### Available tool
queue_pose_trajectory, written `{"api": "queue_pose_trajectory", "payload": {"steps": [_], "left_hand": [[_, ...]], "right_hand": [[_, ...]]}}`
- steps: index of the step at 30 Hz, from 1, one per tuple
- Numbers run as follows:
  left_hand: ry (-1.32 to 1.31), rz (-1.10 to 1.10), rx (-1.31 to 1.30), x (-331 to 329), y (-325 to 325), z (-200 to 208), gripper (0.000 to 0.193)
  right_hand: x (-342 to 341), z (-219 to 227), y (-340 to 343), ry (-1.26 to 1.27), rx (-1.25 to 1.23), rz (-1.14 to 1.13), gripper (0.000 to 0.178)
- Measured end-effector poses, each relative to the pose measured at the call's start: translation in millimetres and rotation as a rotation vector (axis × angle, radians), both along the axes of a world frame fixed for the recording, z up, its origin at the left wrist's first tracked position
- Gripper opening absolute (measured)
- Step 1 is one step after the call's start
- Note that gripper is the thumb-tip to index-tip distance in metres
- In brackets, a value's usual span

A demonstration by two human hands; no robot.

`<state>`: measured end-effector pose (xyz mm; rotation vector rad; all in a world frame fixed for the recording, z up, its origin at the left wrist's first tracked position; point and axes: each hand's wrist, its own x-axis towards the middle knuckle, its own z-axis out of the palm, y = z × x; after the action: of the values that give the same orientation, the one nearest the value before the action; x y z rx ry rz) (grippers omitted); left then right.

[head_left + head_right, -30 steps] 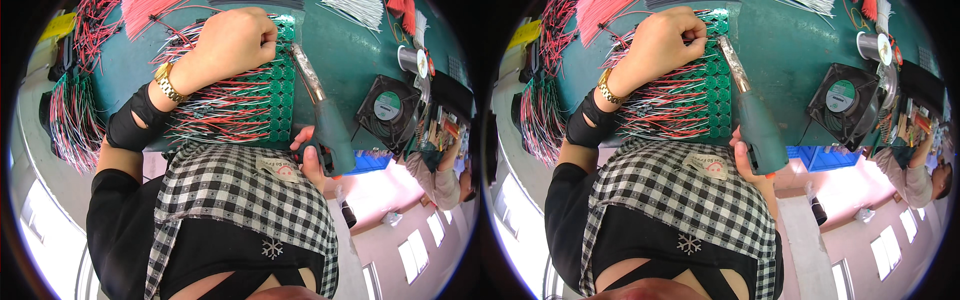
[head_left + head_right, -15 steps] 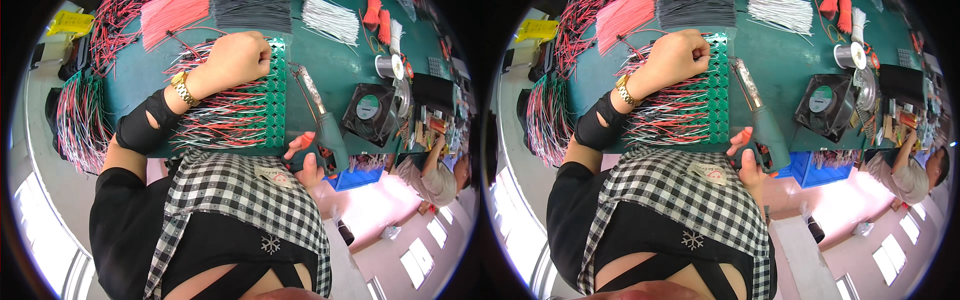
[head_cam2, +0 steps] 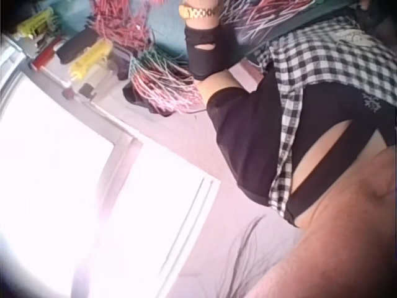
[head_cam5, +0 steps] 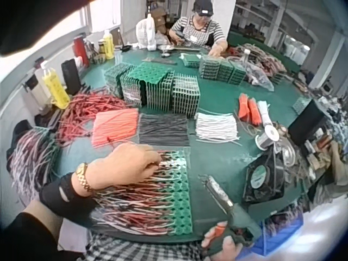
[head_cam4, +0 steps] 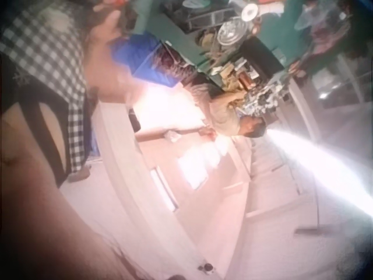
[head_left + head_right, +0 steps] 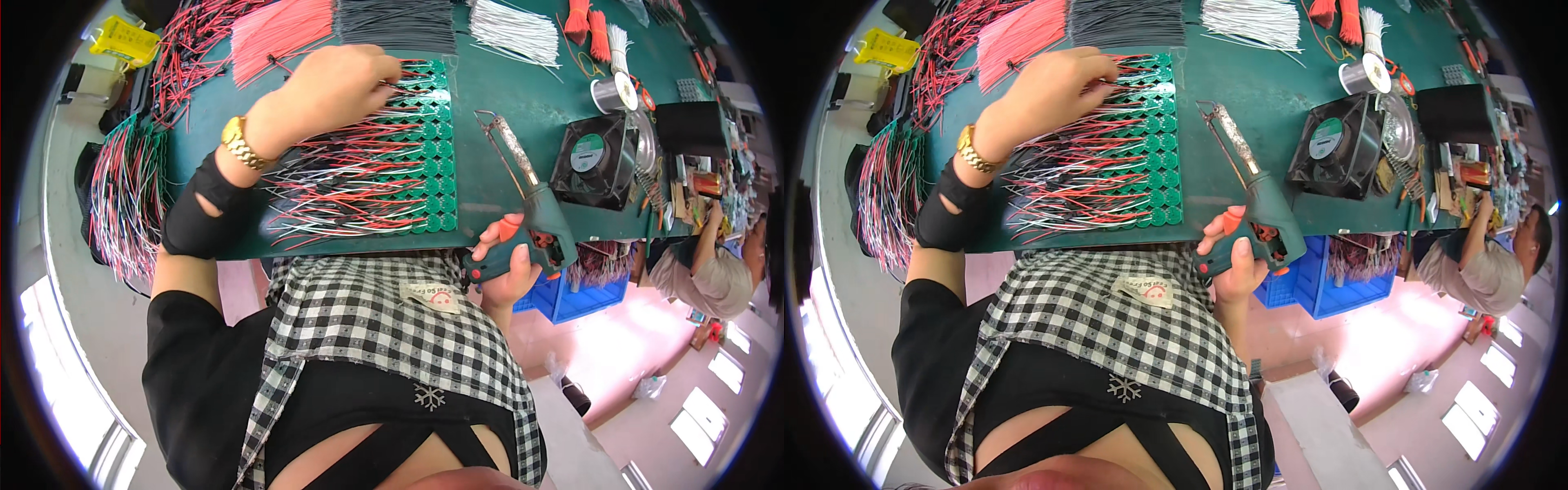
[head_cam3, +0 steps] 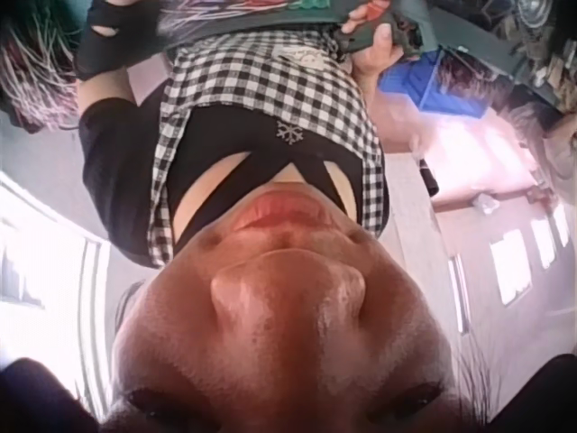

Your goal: The person solders red and white wire bundles onto small green circuit boards with a soldering iron at a workbench.

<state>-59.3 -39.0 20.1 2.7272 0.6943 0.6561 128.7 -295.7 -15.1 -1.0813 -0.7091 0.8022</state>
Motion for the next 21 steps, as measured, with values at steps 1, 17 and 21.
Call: {"api": "queue_pose_trajectory", "payload": {"steps": [1,17,21], "left_hand": [[0.026,0.011,-0.011,-7.1,2.0,2.8,0.010],[-0.426,0.012,-0.200,20.7,-50.7,34.3,0.015],[-0.356,-0.202,-0.117,45.3,-35.8,2.6,0.026]], "right_hand": [[1.8,-0.4,0.3,0.002,0.020,0.024,0.038],[-0.1,-15.0,-4.0,-0.020,0.161,0.015,0.045],[-1.8,-18.4,1.0,0.044,0.194,-0.006,0.045]]}}
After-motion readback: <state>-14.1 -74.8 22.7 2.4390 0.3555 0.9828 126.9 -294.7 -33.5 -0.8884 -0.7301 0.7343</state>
